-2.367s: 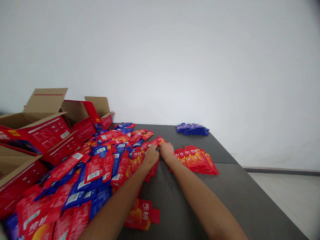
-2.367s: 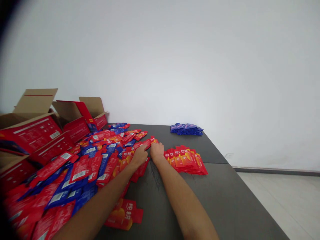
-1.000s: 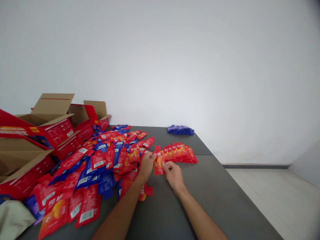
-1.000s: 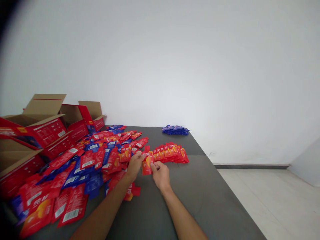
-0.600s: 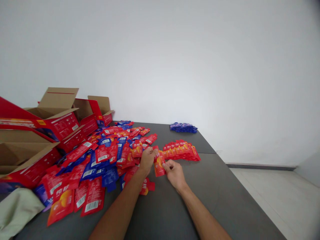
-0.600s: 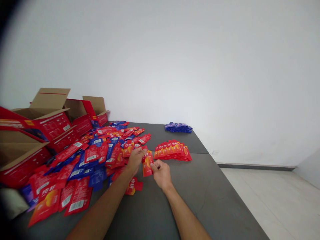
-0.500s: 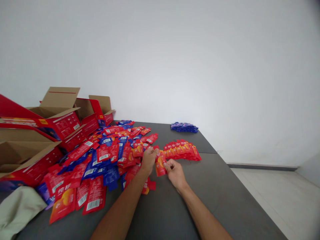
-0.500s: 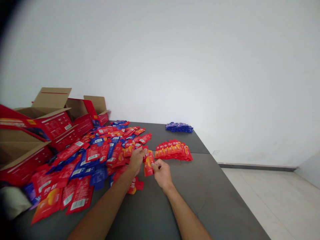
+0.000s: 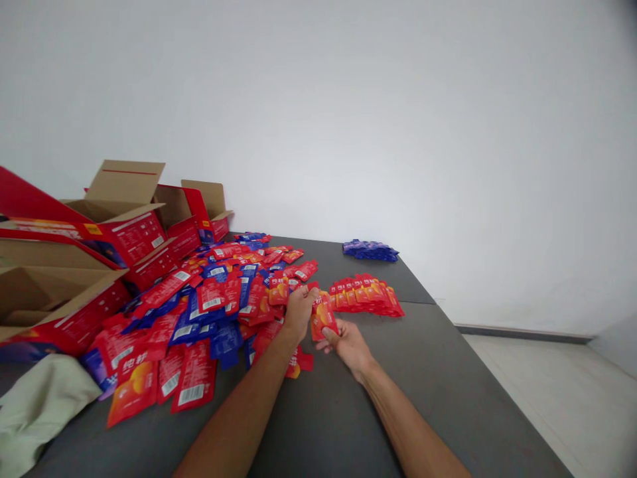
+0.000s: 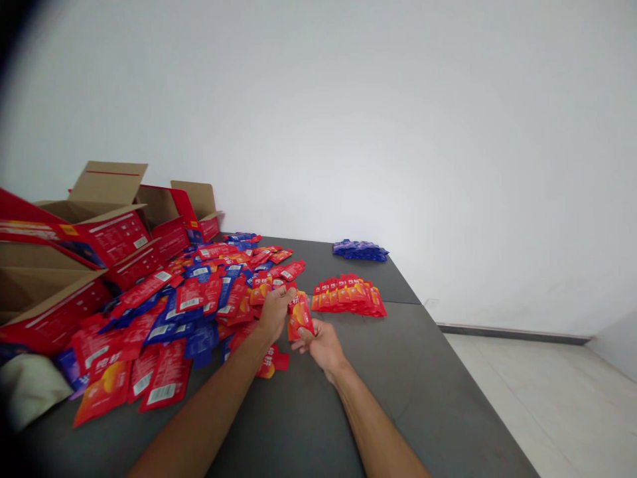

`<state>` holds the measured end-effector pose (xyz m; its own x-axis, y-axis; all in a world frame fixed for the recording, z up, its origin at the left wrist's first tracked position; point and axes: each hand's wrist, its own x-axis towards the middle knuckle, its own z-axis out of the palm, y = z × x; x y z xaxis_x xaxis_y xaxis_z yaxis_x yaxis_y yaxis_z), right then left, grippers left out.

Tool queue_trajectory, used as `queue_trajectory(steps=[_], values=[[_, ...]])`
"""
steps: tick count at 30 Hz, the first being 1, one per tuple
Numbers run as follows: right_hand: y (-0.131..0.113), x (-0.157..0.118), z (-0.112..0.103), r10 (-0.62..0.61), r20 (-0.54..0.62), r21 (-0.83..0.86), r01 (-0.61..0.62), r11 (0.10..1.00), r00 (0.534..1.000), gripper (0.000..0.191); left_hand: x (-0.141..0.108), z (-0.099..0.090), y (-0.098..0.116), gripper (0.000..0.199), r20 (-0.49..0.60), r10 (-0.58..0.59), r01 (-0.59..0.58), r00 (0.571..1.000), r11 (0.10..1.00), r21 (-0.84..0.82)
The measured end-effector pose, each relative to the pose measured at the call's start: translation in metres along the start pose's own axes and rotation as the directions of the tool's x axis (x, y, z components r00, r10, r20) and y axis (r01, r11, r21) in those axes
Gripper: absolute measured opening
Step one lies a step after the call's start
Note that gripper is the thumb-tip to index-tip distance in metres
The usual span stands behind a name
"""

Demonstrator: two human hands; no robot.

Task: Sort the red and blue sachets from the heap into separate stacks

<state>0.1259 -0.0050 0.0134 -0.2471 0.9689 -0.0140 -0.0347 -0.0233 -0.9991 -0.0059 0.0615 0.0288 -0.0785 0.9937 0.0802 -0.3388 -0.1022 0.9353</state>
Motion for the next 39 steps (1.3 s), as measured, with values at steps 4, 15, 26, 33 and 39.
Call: queue_trajectory(steps=[4, 15, 26, 33, 39], values=[[0.001, -0.001, -0.002, 0.009, -0.002, 0.012, -0.009, 1.0, 1.0, 0.046, 0.002, -0.004, 0.002, 0.037, 0.093, -0.004, 0.006, 0.996, 1.0, -0.029], [0.006, -0.002, -0.005, 0.035, 0.055, -0.05, -0.032, 0.998, 0.998, 0.045, 0.001, -0.015, 0.008, 0.039, 0.294, -0.162, 0.191, 0.942, 0.979, -0.071], [-0.006, -0.002, -0.01, -0.183, -0.113, -0.202, 0.158, 0.967, 0.977, 0.042, -0.001, -0.004, 0.002, 0.032, 0.166, -0.062, 0.052, 0.984, 0.997, 0.064], [-0.015, -0.001, -0.02, -0.433, -0.412, -0.411, 0.261, 0.874, 0.802, 0.036, -0.011, 0.012, 0.006, 0.021, 0.329, 0.139, -0.267, 0.934, 0.883, 0.385], [-0.015, 0.0, -0.03, -0.482, -0.502, -0.456, 0.254, 0.853, 0.718, 0.033, -0.016, 0.017, 0.002, 0.021, 0.386, 0.057, -0.215, 0.921, 0.9, 0.38]])
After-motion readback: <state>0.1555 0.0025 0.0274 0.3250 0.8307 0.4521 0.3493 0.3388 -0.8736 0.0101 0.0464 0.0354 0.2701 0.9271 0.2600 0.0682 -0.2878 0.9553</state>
